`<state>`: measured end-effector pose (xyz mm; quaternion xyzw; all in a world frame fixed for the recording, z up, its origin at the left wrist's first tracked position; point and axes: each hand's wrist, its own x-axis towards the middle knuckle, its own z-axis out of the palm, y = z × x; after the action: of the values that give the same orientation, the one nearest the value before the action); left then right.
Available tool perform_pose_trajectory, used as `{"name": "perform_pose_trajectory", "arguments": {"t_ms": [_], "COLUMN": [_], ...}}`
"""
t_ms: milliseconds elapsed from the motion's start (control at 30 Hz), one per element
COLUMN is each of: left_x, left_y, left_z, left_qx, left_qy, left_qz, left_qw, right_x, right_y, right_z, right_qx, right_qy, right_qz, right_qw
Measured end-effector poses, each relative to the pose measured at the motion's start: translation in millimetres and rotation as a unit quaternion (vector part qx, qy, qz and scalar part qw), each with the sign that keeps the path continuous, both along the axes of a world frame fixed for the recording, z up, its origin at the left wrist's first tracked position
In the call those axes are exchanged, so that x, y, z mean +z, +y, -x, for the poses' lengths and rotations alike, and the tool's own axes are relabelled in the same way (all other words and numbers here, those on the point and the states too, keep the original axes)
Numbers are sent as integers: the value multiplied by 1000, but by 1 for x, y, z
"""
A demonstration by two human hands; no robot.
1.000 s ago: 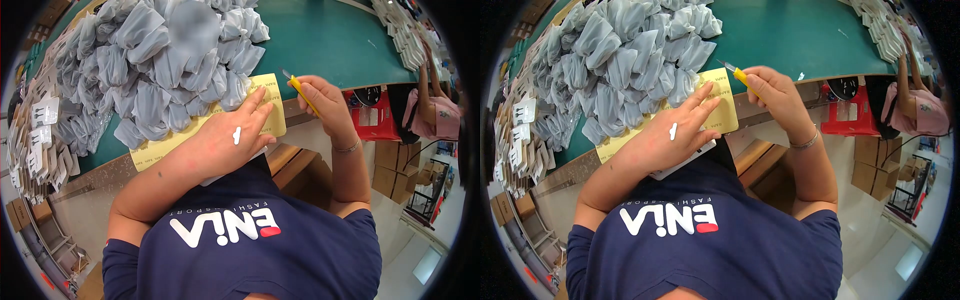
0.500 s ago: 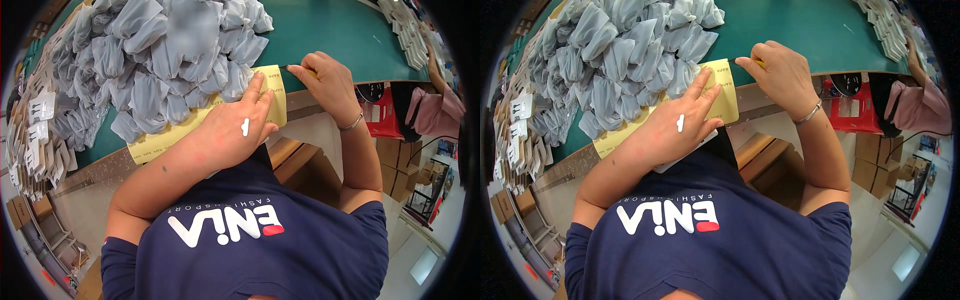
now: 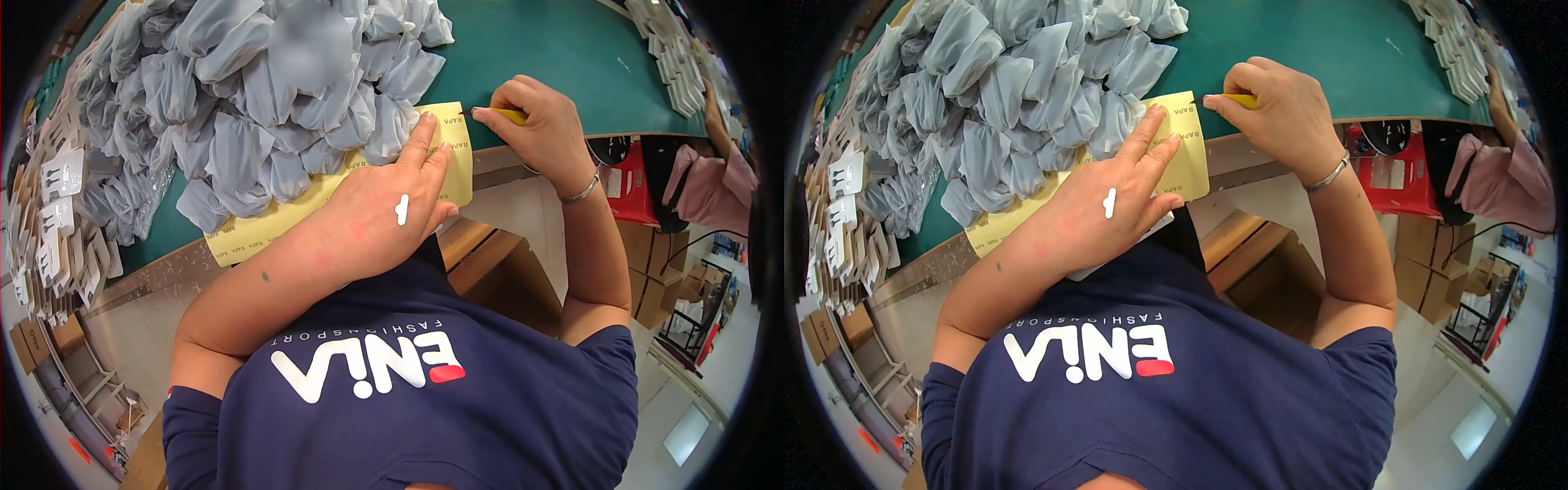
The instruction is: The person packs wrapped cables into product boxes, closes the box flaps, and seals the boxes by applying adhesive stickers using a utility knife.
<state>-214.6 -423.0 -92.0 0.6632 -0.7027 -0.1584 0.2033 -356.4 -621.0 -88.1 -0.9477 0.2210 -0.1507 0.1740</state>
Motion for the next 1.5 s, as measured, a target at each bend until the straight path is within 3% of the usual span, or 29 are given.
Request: {"name": "perform_pose_trajectory", "arguments": {"t_ms": [267,433,567,600,733,933,1067,1233,1500], "left_x": [-1,2,0,6,43,20,11,2,-2], "left_y": [-1,-1,2,5,36,103,139,161,190], "left_z": [1,0,0,-1,-14,-44,-52,-52,-58], "left_qx": [-3,6,17,18,27,129,185,215,280], "left_qy": [-5,6,33,29,196,297,563,578,555], "left_qz": [17,8,35,38,-18,33,39,103,117], "left_qw": [1000,1000,999,999,980,945,804,780,774], "right_x": [2,6,14,19,38,37,28,28,31], "right_y": [5,5,3,7,43,113,153,187,208], "right_z": [-7,-7,4,4,2,-18,-41,-65,-89], "right_qx": [6,-4,-28,-26,-62,34,78,115,176], "right_qy": [7,22,-45,-48,-89,-163,-174,-140,-79], "right_qz": [28,-65,-399,-396,-486,-607,-548,-483,-373], "right_qw": [1000,998,916,917,867,777,814,857,907]}}
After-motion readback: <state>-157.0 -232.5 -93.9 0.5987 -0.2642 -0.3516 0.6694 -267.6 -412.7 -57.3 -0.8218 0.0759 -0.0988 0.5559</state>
